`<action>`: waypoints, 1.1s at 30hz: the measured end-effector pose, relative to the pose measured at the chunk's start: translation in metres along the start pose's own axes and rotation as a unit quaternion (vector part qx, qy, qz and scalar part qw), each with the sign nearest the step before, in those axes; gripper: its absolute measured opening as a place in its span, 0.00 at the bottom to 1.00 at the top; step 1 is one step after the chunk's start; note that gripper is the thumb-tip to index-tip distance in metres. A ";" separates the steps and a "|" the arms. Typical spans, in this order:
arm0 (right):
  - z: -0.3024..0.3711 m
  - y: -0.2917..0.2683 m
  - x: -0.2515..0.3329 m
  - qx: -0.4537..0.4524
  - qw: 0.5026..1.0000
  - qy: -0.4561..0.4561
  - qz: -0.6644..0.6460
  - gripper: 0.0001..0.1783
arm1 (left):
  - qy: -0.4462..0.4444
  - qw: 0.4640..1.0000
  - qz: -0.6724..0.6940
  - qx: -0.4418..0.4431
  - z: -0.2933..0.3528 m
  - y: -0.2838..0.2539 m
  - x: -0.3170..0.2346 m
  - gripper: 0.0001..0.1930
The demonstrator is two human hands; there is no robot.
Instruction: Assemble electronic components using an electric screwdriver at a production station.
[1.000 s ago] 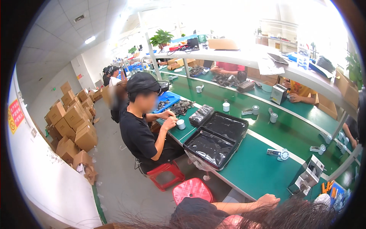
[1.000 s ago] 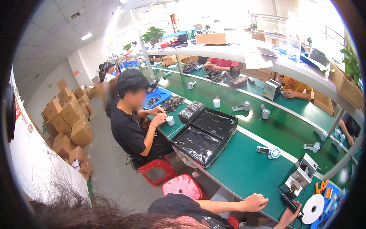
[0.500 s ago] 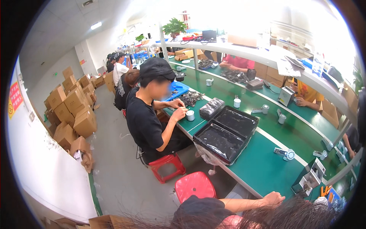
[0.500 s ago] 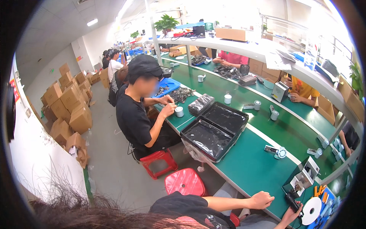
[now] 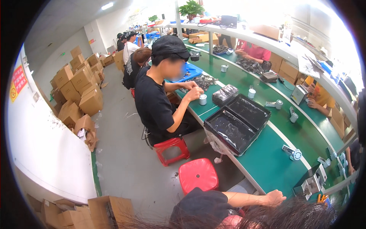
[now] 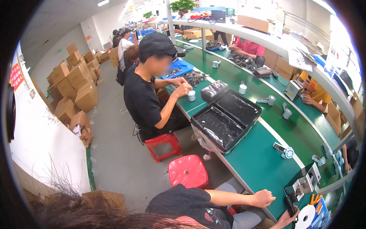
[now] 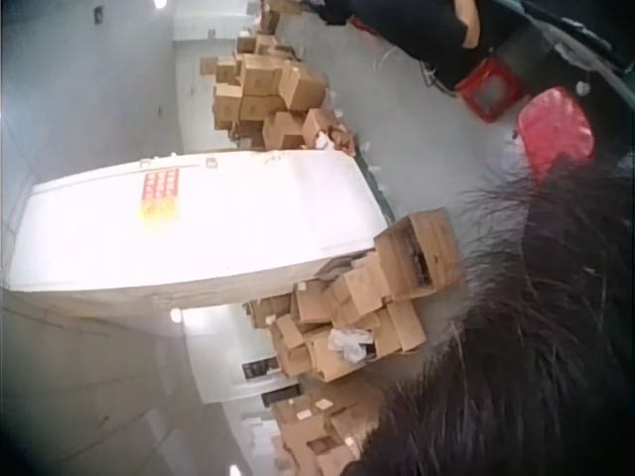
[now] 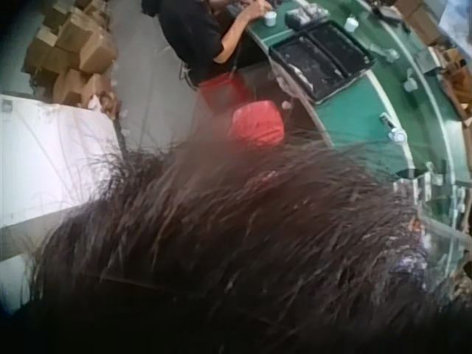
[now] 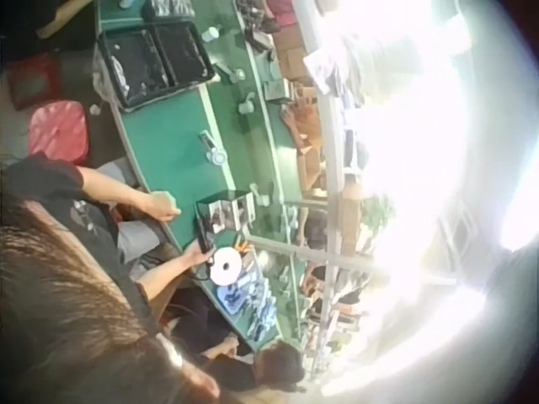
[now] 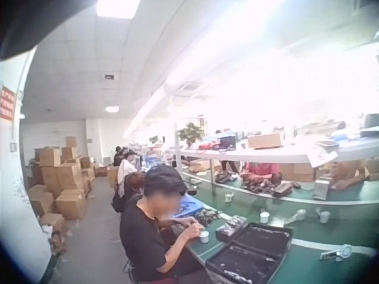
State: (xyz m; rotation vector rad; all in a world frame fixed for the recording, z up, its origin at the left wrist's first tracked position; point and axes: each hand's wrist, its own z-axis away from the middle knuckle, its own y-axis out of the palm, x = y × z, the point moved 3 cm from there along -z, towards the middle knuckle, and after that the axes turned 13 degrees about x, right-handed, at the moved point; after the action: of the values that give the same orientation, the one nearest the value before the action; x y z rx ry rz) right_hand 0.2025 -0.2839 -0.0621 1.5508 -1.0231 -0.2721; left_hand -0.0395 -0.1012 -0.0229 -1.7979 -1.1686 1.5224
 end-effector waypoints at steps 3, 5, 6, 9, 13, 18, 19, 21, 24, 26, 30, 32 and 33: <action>0.002 -0.016 0.011 -0.002 0.999 -0.026 0.044 0.12 | 0.012 0.999 -0.018 -0.026 -0.001 0.005 -0.002 0.07; 0.005 -0.011 0.003 -0.010 1.000 -0.012 0.026 0.12 | 0.022 0.998 -0.019 -0.058 0.002 0.002 -0.001 0.08; 0.007 -0.010 -0.001 -0.017 1.000 -0.005 0.010 0.12 | 0.014 0.998 -0.021 -0.053 0.005 0.001 -0.003 0.08; 0.013 -0.052 0.016 -0.029 0.996 -0.053 0.059 0.16 | 0.020 0.997 -0.013 -0.075 0.003 -0.005 -0.009 0.08; 0.021 -0.075 0.006 -0.074 0.995 -0.058 0.029 0.18 | 0.046 0.979 -0.002 -0.199 0.013 -0.022 -0.011 0.08; 0.021 -0.057 -0.013 0.009 0.997 -0.068 0.047 0.18 | -0.053 0.966 0.053 -0.246 0.008 -0.036 -0.010 0.09; 0.017 -0.030 -0.018 -0.005 0.999 -0.035 0.007 0.19 | -0.058 0.968 0.026 -0.242 0.008 -0.036 -0.010 0.08; 0.018 0.008 -0.020 -0.057 0.997 -0.045 0.004 0.21 | -0.052 0.974 0.004 -0.220 0.002 -0.033 -0.015 0.08; 0.017 0.016 -0.018 -0.118 0.992 -0.041 -0.010 0.23 | -0.045 0.979 -0.031 -0.197 -0.006 -0.035 -0.018 0.08; 0.023 0.005 -0.018 -0.078 0.996 -0.032 0.010 0.22 | -0.040 0.981 -0.041 -0.184 -0.005 -0.034 -0.018 0.08; 0.027 -0.007 -0.017 -0.059 0.997 -0.044 0.003 0.21 | -0.036 0.983 -0.027 -0.180 -0.008 -0.036 -0.019 0.09; 0.029 -0.008 -0.018 -0.045 0.998 -0.043 0.020 0.19 | -0.031 0.985 -0.018 -0.171 -0.005 -0.036 -0.017 0.08; 0.029 -0.008 -0.019 -0.056 0.997 -0.042 0.017 0.17 | -0.023 0.986 -0.012 -0.167 -0.005 -0.036 -0.016 0.08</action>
State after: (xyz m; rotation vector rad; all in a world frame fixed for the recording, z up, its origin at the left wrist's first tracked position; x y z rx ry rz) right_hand 0.1756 -0.2910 -0.0842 1.4294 -1.0816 -0.3680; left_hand -0.0455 -0.0959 0.0162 -1.9575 -1.5367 1.4262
